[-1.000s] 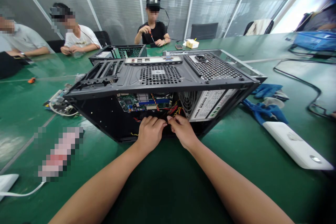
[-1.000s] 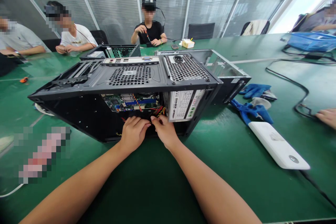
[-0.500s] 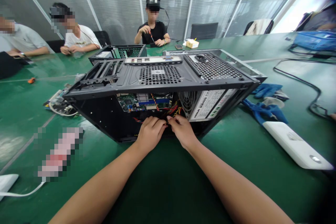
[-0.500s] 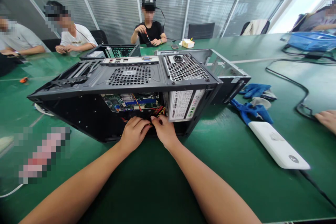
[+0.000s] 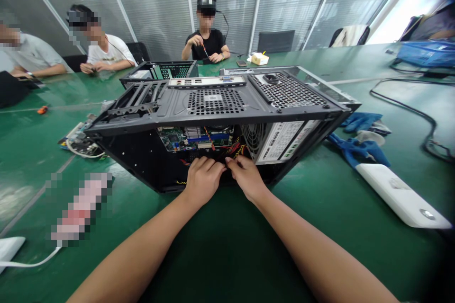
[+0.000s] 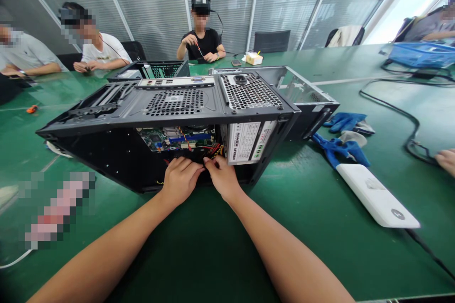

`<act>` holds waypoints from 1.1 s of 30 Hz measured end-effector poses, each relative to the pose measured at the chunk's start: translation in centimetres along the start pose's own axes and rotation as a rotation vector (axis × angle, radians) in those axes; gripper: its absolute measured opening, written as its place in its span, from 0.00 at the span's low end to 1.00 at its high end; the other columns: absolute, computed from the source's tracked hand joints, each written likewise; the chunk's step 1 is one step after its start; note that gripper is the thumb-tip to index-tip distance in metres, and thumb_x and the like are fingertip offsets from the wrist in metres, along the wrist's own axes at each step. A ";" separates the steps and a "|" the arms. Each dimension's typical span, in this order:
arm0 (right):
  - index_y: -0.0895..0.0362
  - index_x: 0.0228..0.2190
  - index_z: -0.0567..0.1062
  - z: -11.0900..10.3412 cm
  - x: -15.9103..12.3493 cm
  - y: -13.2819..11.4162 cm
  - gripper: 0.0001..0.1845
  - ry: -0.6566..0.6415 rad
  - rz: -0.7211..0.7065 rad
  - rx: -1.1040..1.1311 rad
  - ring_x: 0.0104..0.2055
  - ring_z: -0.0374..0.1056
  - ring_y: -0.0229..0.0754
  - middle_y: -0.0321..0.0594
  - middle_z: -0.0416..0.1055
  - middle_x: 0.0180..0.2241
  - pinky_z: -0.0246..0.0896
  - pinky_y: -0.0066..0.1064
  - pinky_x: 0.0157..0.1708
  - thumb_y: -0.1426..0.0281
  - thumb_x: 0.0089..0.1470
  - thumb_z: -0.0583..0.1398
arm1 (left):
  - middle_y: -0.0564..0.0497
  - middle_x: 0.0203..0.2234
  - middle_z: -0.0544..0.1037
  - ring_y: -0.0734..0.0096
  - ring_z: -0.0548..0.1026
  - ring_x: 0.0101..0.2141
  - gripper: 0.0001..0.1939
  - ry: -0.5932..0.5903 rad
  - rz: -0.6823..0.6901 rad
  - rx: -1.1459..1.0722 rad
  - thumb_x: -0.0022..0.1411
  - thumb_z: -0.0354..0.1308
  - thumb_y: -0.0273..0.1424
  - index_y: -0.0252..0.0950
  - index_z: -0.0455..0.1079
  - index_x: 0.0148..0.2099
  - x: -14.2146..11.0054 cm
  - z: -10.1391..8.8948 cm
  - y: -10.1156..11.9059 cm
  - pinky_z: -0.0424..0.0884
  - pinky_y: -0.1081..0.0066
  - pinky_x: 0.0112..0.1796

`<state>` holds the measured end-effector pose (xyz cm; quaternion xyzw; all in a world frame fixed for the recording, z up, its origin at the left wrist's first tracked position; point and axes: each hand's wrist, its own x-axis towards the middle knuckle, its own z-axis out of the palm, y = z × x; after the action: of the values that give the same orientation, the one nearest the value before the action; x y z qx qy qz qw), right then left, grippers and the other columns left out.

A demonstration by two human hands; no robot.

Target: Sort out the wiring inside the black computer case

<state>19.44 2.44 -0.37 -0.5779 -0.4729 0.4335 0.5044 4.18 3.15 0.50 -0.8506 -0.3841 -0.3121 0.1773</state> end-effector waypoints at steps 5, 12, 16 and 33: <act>0.52 0.18 0.62 0.0 0.0 0.1 0.21 0.003 -0.007 -0.013 0.22 0.55 0.38 0.30 0.59 0.15 0.49 0.31 0.25 0.53 0.51 0.61 | 0.51 0.21 0.72 0.67 0.68 0.26 0.16 -0.016 0.031 -0.024 0.70 0.51 0.31 0.36 0.71 0.29 0.3 0.1 -0.4 0.60 0.66 0.30; 0.53 0.19 0.63 0.2 0.1 0.2 0.22 0.021 -0.015 -0.043 0.22 0.56 0.38 0.30 0.60 0.15 0.50 0.32 0.26 0.52 0.51 0.60 | 0.51 0.22 0.73 0.67 0.69 0.27 0.13 -0.005 0.065 -0.053 0.70 0.53 0.32 0.37 0.74 0.32 0.1 0.3 -1.0 0.59 0.66 0.31; 0.53 0.18 0.63 0.4 0.3 0.6 0.22 0.037 -0.043 -0.050 0.23 0.58 0.39 0.31 0.61 0.15 0.50 0.32 0.27 0.52 0.51 0.60 | 0.51 0.23 0.74 0.67 0.70 0.28 0.11 -0.004 0.063 -0.086 0.69 0.54 0.31 0.36 0.74 0.35 -0.1 0.5 -1.3 0.61 0.66 0.32; 0.53 0.18 0.65 1.3 0.5 0.3 0.22 0.102 -0.037 -0.018 0.24 0.59 0.41 0.33 0.62 0.16 0.52 0.31 0.25 0.50 0.50 0.60 | 0.51 0.24 0.75 0.66 0.69 0.27 0.11 -0.063 0.013 -0.017 0.69 0.53 0.29 0.37 0.74 0.34 0.1 0.3 -1.2 0.58 0.65 0.31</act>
<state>18.29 3.11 -0.83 -0.5947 -0.4612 0.3900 0.5306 3.38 4.15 0.45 -0.8639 -0.3814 -0.2874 0.1601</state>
